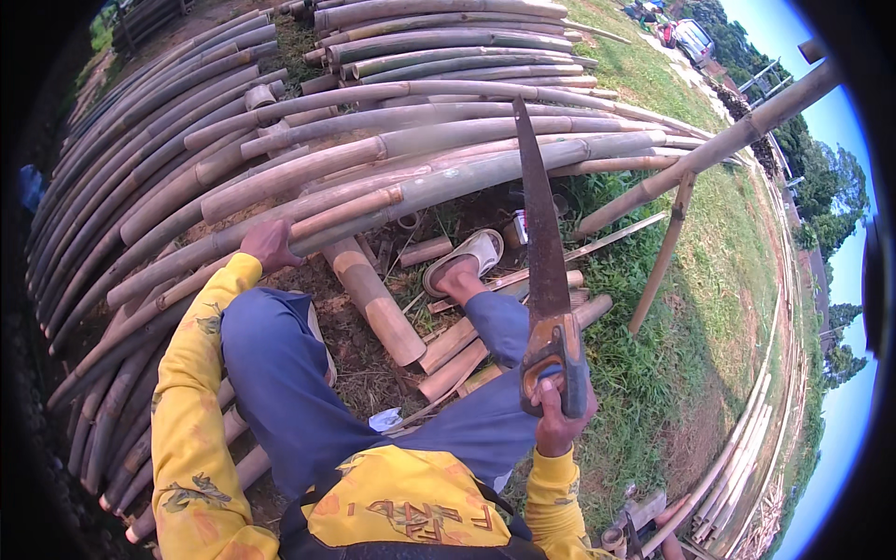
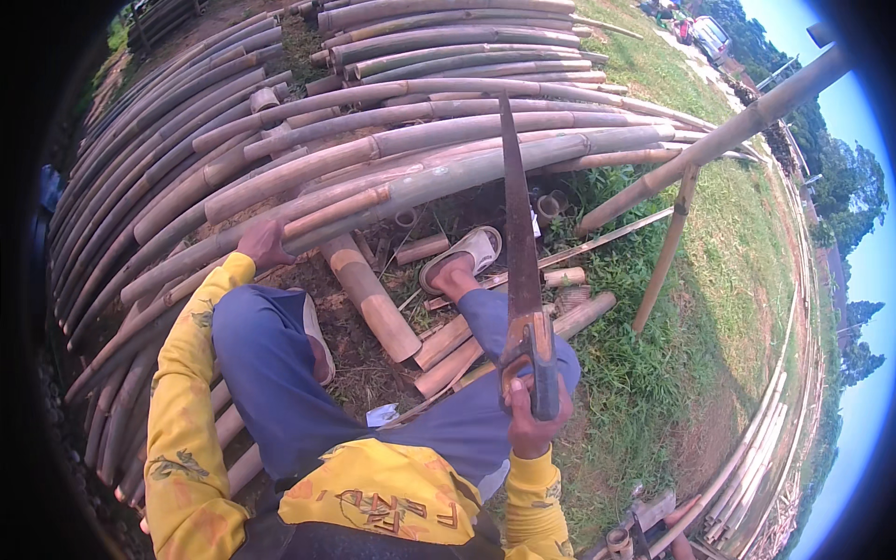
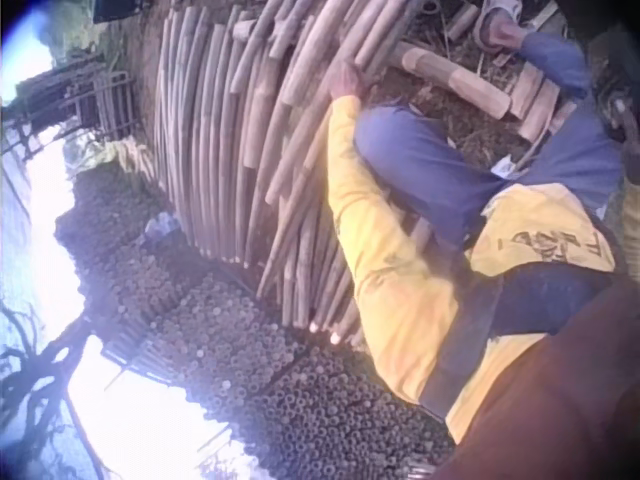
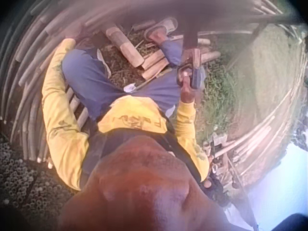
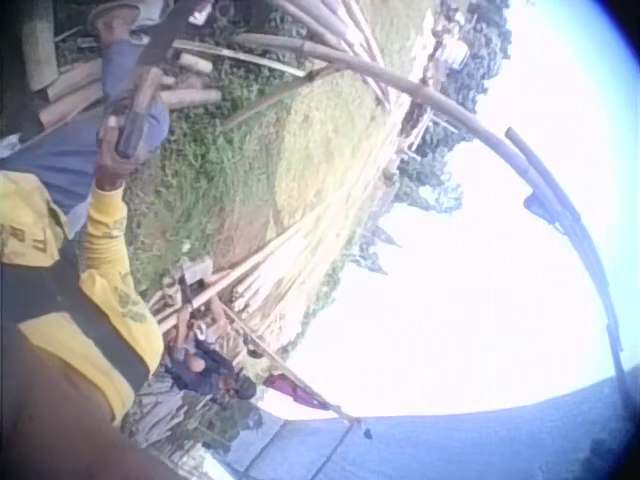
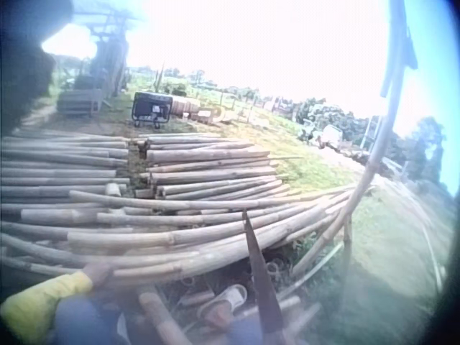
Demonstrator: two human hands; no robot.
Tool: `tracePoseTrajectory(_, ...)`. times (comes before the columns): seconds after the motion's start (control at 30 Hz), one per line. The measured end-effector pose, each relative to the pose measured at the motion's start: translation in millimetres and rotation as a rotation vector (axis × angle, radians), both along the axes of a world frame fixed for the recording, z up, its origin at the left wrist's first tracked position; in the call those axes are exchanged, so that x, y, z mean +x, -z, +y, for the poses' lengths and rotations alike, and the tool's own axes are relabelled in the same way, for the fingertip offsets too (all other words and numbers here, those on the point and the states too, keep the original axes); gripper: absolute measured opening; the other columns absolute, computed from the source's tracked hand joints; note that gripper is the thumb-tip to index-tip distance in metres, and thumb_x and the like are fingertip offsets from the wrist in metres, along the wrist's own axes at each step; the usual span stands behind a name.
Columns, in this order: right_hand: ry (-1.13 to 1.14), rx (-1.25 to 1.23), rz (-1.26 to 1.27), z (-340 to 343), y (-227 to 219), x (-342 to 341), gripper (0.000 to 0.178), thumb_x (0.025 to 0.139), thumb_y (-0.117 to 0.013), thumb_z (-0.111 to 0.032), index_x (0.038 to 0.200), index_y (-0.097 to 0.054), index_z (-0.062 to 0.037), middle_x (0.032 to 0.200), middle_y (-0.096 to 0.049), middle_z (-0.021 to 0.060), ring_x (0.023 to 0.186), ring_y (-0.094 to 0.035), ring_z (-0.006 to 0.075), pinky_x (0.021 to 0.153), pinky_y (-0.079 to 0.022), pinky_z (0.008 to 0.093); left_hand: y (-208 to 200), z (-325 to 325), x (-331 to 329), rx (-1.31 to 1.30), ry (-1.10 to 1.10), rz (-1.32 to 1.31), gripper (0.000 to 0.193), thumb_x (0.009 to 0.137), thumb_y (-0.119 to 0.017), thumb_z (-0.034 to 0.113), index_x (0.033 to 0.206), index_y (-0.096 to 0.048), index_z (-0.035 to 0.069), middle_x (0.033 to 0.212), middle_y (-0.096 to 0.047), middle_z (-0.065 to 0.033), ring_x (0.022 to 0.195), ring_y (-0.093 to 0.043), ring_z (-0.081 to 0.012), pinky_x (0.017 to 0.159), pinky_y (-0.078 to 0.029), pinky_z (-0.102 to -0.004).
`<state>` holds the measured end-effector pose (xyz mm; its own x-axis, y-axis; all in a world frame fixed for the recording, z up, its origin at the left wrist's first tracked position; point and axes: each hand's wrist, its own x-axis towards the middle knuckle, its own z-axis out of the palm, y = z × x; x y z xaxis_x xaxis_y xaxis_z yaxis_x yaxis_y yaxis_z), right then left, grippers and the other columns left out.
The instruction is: The person sits on the ground and uses a hand saw to cut long bamboo poles into shorter sections. They repeatedly position each pole, saw through it, and set the cut pieces aside.
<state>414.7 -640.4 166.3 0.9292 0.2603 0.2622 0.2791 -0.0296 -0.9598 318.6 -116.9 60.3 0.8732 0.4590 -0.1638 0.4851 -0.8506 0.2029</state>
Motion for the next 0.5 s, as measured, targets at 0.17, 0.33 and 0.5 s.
tracePoseTrajectory(0.17,-0.192,0.027,0.072,102,54,45,0.013,0.090,-0.076,-0.002,0.093,-0.063,-0.0013,0.073,-0.061,0.0014,0.060,-0.055,0.0074,0.056,-0.044,0.0242,0,-1,-8,-0.007,0.009,-0.052,0.069,0.064,-0.088,0.039,0.115,-0.063,-0.001,0.103,-0.072,-0.0265,0.100,-0.069,-0.0439,0.088,-0.054,-0.0510)
tracePoseTrajectory(0.33,-0.311,-0.099,-0.096,149,106,81,0.015,0.088,-0.077,-0.003,0.092,-0.063,-0.0008,0.066,-0.057,0.0041,0.055,-0.055,0.0123,0.054,-0.044,0.0290,13,3,-14,-0.001,0.012,-0.030,0.073,0.064,-0.087,0.037,0.122,-0.062,0.001,0.103,-0.072,-0.0254,0.100,-0.069,-0.0434,0.089,-0.054,-0.0502)
tracePoseTrajectory(0.5,-0.327,-0.106,-0.133,154,123,82,0.020,0.087,-0.078,-0.004,0.087,-0.058,-0.0024,0.062,-0.056,0.0035,0.051,-0.055,0.0154,0.052,-0.044,0.0311,6,-3,-4,-0.022,0.007,-0.011,0.073,0.064,-0.087,0.036,0.124,-0.062,0.001,0.106,-0.071,-0.0260,0.101,-0.068,-0.0440,0.090,-0.054,-0.0505)
